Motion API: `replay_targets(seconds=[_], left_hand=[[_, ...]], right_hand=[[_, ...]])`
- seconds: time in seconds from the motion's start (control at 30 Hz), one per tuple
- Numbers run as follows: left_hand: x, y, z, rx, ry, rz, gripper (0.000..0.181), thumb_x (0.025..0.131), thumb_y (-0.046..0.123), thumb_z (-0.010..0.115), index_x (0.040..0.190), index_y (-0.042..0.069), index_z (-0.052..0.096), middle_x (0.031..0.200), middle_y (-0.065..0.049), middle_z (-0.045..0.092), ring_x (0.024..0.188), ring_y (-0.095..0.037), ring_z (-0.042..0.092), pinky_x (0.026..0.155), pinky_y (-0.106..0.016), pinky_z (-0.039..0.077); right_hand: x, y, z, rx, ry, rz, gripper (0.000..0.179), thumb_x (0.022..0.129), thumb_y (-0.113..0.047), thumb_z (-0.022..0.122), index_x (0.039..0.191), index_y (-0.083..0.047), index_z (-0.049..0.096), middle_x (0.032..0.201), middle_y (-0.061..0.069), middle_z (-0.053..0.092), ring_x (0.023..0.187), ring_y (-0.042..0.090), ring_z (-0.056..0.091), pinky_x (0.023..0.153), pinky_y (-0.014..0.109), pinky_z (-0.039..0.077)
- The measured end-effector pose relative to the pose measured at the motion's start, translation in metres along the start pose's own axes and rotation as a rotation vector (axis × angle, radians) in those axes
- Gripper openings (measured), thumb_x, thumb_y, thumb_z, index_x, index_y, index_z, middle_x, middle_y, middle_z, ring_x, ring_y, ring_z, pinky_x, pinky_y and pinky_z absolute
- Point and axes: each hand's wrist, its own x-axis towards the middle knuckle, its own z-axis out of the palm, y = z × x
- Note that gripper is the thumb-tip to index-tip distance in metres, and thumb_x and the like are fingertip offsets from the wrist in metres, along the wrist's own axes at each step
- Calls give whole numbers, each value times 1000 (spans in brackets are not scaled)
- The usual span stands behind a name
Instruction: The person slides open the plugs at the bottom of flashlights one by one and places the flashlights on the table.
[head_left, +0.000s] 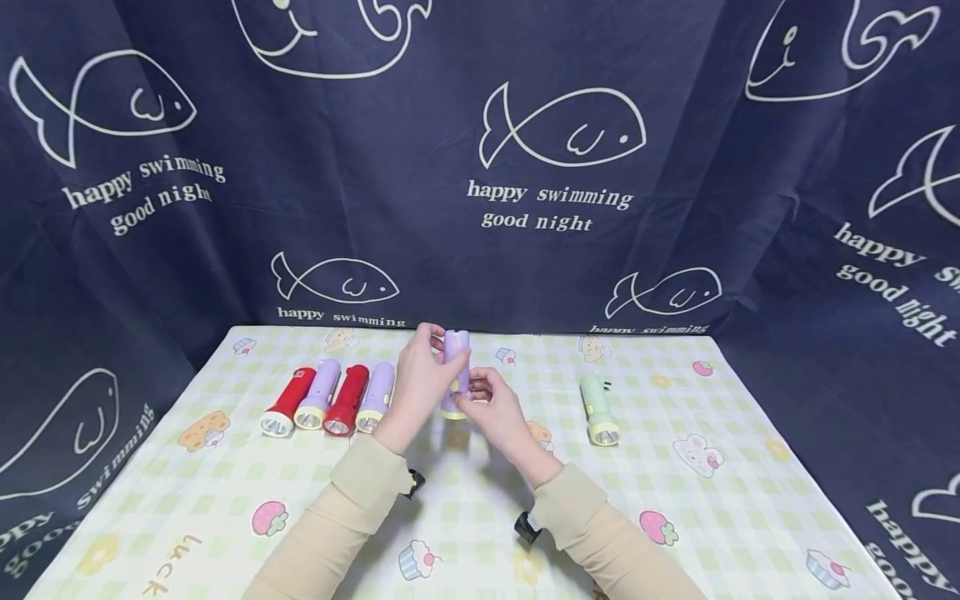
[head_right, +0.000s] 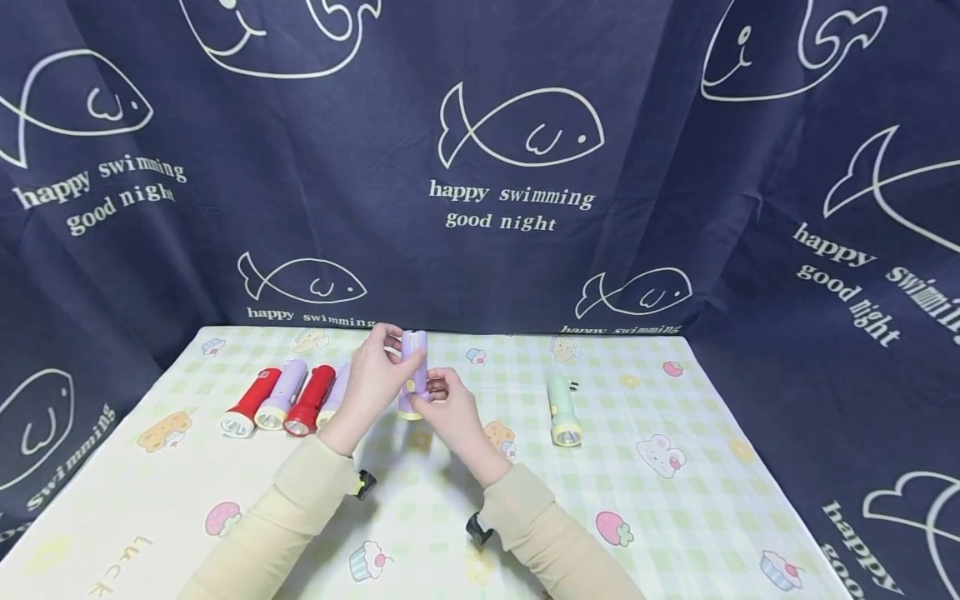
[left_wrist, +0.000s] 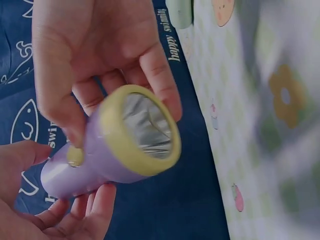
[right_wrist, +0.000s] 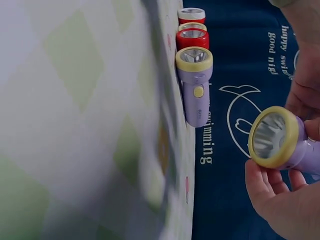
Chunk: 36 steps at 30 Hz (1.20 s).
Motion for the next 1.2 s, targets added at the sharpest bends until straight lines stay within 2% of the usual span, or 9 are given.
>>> replay_targets(seconds=[0.13,0.27,0.4,0.6,0.7,0.93,1.0,1.2], left_hand=[[-3,5,-1,17,39,16,39,76,29,75,102,7,55,88,-7,64,77,-22,60,67,-35,48],[-5,6,0,27,54,19,38,75,28,75,101,8,56,87,-7,64,76,-22,59,66,-34,47],[-5,5,1,20,71,31,37,74,25,76,99,7,57,86,-7,64,75,-22,60,65,-34,48],[-3,3,2,20,76,52,35,74,24,76,98,7,57,86,-7,65,74,-21,61,65,-33,50],[-3,4,0,23,65,55,34,74,24,76,97,7,57,86,-6,65,73,-20,61,65,-33,49],[2,9,-6,-1,45,46,34,73,24,76,97,7,59,85,-6,66,71,-19,61,64,-31,49],[4,8,-7,-14,36,49,33,74,23,76,98,7,60,85,-6,67,72,-19,61,64,-30,49],[7,5,-10,-66,-14,89,31,76,21,77,98,5,62,86,-8,68,71,-20,62,64,-29,51]], right_hand=[[4,13,3,-44,35,-35,38,80,-6,70,113,5,53,104,22,64,97,35,61,87,40,53],[12,36,7,-44,50,-52,39,78,-8,72,112,1,53,101,19,65,95,31,62,82,31,55],[14,43,7,-35,55,-66,39,77,-11,74,110,-3,53,99,15,65,93,25,62,77,22,55],[13,41,5,-40,54,-73,39,77,-12,74,109,-4,53,100,13,65,92,23,62,76,23,55],[12,37,5,-48,55,-61,39,78,-11,74,111,-3,53,101,15,65,94,26,62,76,24,55],[-1,5,-2,-10,22,-58,36,82,-5,69,113,3,51,102,22,62,96,33,60,75,21,53],[-1,4,-4,12,15,-53,34,84,-6,67,114,3,52,103,21,62,96,32,59,76,21,52],[10,22,-9,77,22,-66,31,88,-10,66,115,0,54,107,18,61,98,29,59,79,22,51]])
